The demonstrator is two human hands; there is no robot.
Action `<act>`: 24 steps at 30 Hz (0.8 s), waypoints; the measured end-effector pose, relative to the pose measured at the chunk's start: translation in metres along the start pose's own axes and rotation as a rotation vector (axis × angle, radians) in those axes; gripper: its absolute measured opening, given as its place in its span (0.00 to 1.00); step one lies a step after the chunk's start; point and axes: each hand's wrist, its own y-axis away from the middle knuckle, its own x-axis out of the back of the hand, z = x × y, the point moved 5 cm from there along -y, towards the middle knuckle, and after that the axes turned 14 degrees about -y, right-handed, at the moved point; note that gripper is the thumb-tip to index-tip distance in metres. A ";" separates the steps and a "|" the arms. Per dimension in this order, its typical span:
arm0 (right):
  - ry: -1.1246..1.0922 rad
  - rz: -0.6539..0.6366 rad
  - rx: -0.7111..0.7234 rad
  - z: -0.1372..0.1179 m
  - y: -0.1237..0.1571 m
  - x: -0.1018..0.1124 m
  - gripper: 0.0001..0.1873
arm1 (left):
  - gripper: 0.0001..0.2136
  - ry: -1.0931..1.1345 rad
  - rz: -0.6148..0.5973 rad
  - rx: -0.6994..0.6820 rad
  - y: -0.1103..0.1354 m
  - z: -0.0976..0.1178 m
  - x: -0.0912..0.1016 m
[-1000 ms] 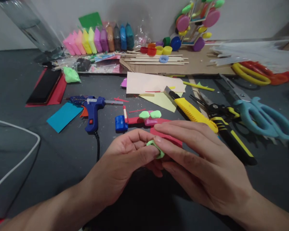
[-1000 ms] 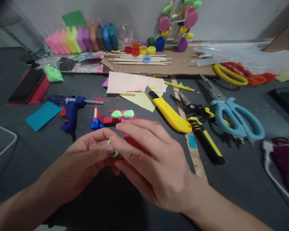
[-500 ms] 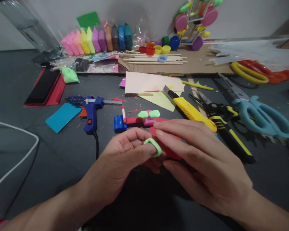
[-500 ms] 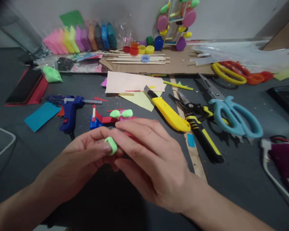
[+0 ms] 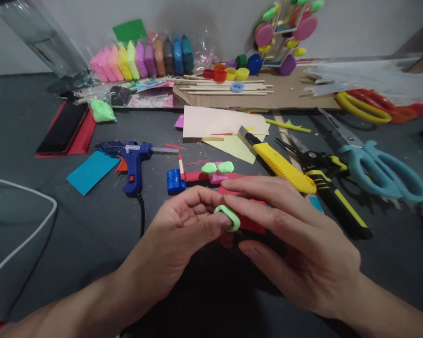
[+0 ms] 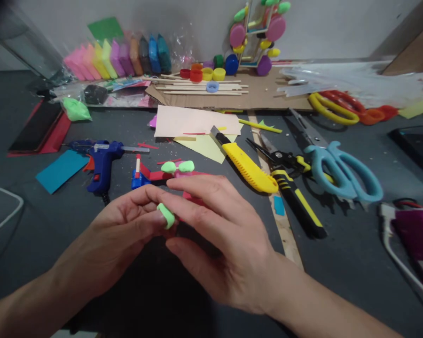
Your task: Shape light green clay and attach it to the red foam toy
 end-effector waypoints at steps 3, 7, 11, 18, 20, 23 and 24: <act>0.002 -0.018 0.001 0.000 -0.001 -0.001 0.19 | 0.07 -0.009 0.006 -0.005 0.000 -0.001 0.001; 0.047 -0.038 0.037 -0.001 -0.003 -0.002 0.18 | 0.07 -0.014 0.002 -0.004 0.000 -0.003 0.001; 0.060 -0.032 0.056 -0.002 -0.002 -0.001 0.18 | 0.06 -0.016 0.021 0.001 0.000 -0.002 0.003; 0.047 0.017 0.021 0.000 -0.001 -0.002 0.20 | 0.06 0.058 0.054 -0.023 -0.001 0.003 0.001; 0.033 0.003 0.028 0.000 -0.001 -0.005 0.20 | 0.04 0.074 0.043 -0.030 -0.002 0.003 -0.001; 0.042 0.029 0.000 0.002 -0.001 -0.005 0.18 | 0.02 0.065 0.016 -0.037 -0.001 0.002 -0.003; 0.049 0.042 -0.012 0.003 -0.001 -0.004 0.18 | 0.02 0.046 0.007 -0.036 -0.001 0.001 -0.003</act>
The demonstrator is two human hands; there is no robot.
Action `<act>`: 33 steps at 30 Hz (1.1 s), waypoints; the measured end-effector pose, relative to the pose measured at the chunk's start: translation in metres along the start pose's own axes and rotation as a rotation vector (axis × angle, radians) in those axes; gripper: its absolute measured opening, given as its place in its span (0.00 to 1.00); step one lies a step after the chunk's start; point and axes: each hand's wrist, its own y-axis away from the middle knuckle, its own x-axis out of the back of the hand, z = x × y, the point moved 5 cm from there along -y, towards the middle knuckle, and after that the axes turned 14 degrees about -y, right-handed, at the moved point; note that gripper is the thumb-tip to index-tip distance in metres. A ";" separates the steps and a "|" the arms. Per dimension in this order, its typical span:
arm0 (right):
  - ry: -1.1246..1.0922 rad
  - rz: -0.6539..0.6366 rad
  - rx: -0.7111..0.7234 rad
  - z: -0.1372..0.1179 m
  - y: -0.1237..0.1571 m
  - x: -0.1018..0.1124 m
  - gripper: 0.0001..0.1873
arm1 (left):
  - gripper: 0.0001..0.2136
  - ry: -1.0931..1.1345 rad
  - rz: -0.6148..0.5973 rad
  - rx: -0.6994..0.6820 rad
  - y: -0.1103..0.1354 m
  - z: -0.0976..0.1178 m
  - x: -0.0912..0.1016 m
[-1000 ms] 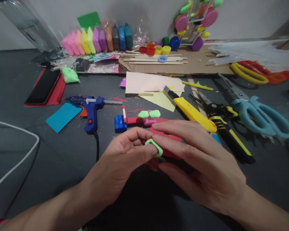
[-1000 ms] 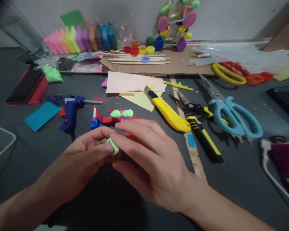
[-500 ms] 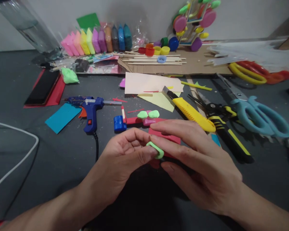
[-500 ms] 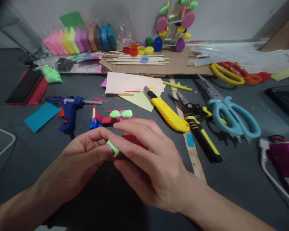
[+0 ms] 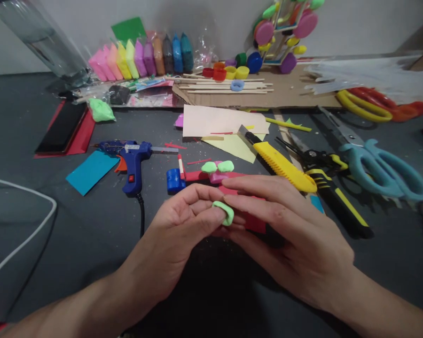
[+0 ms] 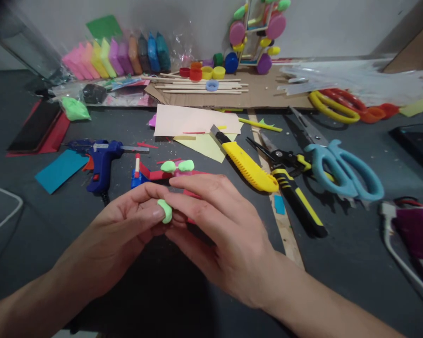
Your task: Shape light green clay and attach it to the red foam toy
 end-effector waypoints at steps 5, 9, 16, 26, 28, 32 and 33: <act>0.017 0.018 -0.007 0.000 0.002 0.003 0.15 | 0.05 -0.103 -0.022 0.034 0.002 -0.003 0.001; 0.030 -0.003 0.008 0.000 0.003 0.003 0.16 | 0.05 -0.119 -0.060 0.032 0.001 -0.003 0.001; 0.100 -0.070 0.062 -0.001 0.001 0.001 0.17 | 0.08 -0.186 -0.042 0.029 0.000 -0.004 0.002; 0.137 -0.072 0.097 -0.004 0.000 -0.003 0.18 | 0.08 -0.162 -0.031 0.052 0.000 -0.008 0.006; 0.128 -0.081 0.085 -0.003 0.000 -0.004 0.18 | 0.08 -0.159 -0.034 0.047 0.001 -0.007 0.005; 0.099 -0.085 0.088 -0.003 0.000 -0.004 0.18 | 0.08 -0.177 -0.017 0.034 0.002 -0.004 0.003; 0.095 -0.090 0.088 -0.003 0.000 -0.004 0.18 | 0.07 -0.193 -0.009 0.019 0.003 -0.003 0.003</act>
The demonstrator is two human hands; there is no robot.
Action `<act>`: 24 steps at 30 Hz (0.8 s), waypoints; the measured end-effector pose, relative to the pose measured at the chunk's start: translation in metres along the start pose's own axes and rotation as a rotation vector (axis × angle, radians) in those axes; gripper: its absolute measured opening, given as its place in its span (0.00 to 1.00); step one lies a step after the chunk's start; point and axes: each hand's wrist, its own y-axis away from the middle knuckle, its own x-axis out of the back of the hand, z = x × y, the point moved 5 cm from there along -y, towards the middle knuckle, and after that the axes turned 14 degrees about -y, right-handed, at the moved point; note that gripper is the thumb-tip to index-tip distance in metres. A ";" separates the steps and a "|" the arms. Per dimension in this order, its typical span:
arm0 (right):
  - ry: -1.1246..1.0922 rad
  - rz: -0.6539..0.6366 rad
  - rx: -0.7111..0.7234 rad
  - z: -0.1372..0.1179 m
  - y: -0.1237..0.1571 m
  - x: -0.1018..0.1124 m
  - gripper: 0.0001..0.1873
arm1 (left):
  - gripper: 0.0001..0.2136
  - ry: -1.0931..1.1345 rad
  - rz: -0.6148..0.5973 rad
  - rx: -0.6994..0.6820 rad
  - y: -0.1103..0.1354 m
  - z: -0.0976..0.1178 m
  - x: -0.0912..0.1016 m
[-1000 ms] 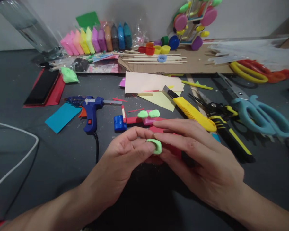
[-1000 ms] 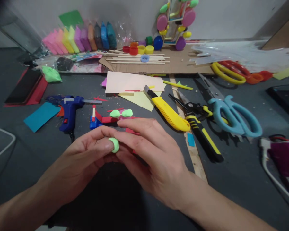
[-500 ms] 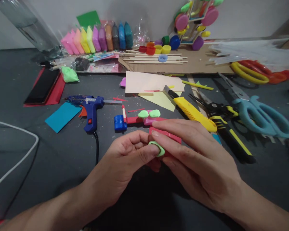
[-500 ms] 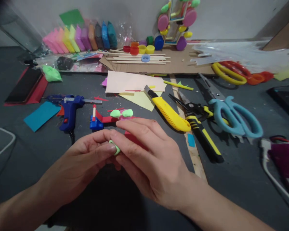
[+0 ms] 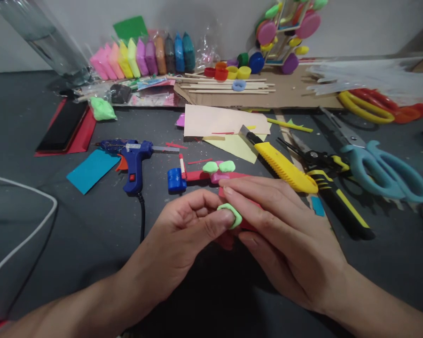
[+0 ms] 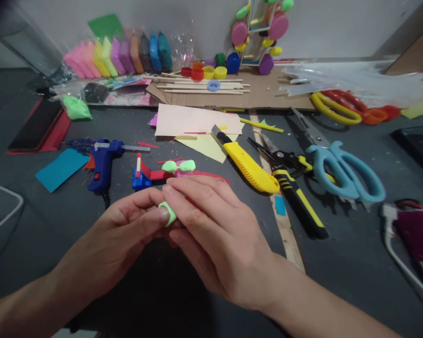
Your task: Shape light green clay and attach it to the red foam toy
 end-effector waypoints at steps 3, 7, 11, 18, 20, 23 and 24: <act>0.004 -0.006 0.002 -0.001 0.001 0.000 0.19 | 0.03 -0.053 0.036 -0.067 0.002 0.004 0.000; 0.027 -0.014 -0.002 -0.001 0.001 0.001 0.19 | 0.03 -0.102 0.085 -0.129 0.003 0.010 -0.001; 0.045 -0.013 -0.014 -0.002 -0.002 -0.001 0.19 | 0.06 -0.180 0.137 -0.158 0.003 0.016 0.000; 0.057 -0.017 -0.012 -0.002 0.000 0.000 0.19 | 0.06 -0.366 0.230 -0.223 0.007 0.021 0.003; 0.034 -0.014 -0.025 0.000 0.001 0.001 0.20 | 0.06 -0.373 0.237 -0.217 0.008 0.022 0.003; -0.011 0.007 -0.056 0.002 0.002 0.002 0.21 | 0.05 -0.363 0.234 -0.197 0.008 0.021 0.004; -0.030 0.019 -0.072 0.002 0.002 0.002 0.22 | 0.05 -0.370 0.239 -0.192 0.008 0.021 0.004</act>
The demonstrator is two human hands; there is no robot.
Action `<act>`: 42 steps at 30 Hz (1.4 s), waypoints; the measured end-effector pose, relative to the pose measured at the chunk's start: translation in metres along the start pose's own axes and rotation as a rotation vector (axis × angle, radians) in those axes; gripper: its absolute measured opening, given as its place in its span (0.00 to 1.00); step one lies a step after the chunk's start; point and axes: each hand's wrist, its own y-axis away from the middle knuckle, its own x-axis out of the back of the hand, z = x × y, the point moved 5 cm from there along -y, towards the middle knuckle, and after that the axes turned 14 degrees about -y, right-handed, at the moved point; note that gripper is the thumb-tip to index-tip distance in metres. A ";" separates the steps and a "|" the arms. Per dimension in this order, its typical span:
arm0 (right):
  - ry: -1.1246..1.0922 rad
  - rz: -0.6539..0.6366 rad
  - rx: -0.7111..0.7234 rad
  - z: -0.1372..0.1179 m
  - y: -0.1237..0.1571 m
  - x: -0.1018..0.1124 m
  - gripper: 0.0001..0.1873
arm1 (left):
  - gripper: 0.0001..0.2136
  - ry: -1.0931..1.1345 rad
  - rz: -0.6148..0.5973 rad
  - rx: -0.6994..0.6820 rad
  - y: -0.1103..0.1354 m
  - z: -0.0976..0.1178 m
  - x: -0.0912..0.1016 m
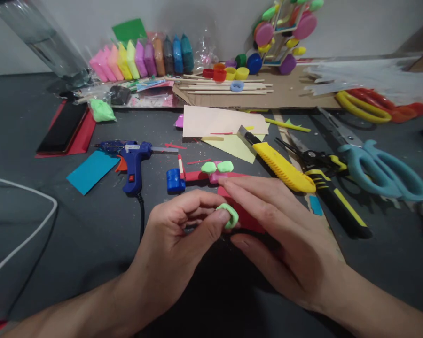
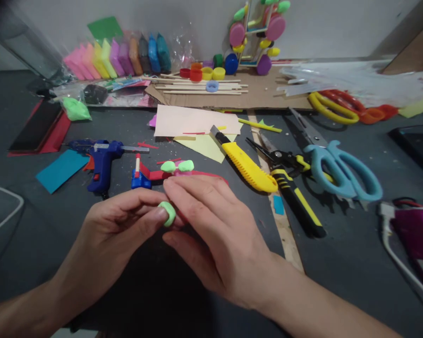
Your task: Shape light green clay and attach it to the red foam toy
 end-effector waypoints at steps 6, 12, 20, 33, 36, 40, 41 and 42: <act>-0.120 0.113 -0.125 0.002 0.002 -0.001 0.18 | 0.06 -0.149 0.025 -0.077 0.003 0.000 0.000; -0.154 0.191 -0.207 0.006 0.007 -0.001 0.12 | 0.10 -0.178 -0.037 -0.101 0.004 -0.003 -0.003; -0.195 0.161 -0.169 0.005 0.005 0.005 0.14 | 0.08 0.043 -0.115 0.044 0.001 -0.001 -0.007; -0.182 0.061 -0.095 0.001 -0.002 0.003 0.16 | 0.08 0.148 -0.220 0.110 -0.003 -0.007 -0.008; -0.179 0.057 -0.085 0.001 -0.002 0.004 0.16 | 0.08 0.119 -0.218 0.106 -0.003 -0.007 -0.008; -0.171 0.056 -0.078 0.002 -0.001 0.004 0.16 | 0.08 0.117 -0.234 0.101 0.000 -0.008 -0.007; -0.168 0.057 -0.074 0.002 0.000 0.004 0.16 | 0.08 0.117 -0.236 0.097 0.000 -0.008 -0.007; -0.168 0.053 -0.068 0.002 0.000 0.004 0.16 | 0.08 0.111 -0.238 0.095 0.001 -0.008 -0.006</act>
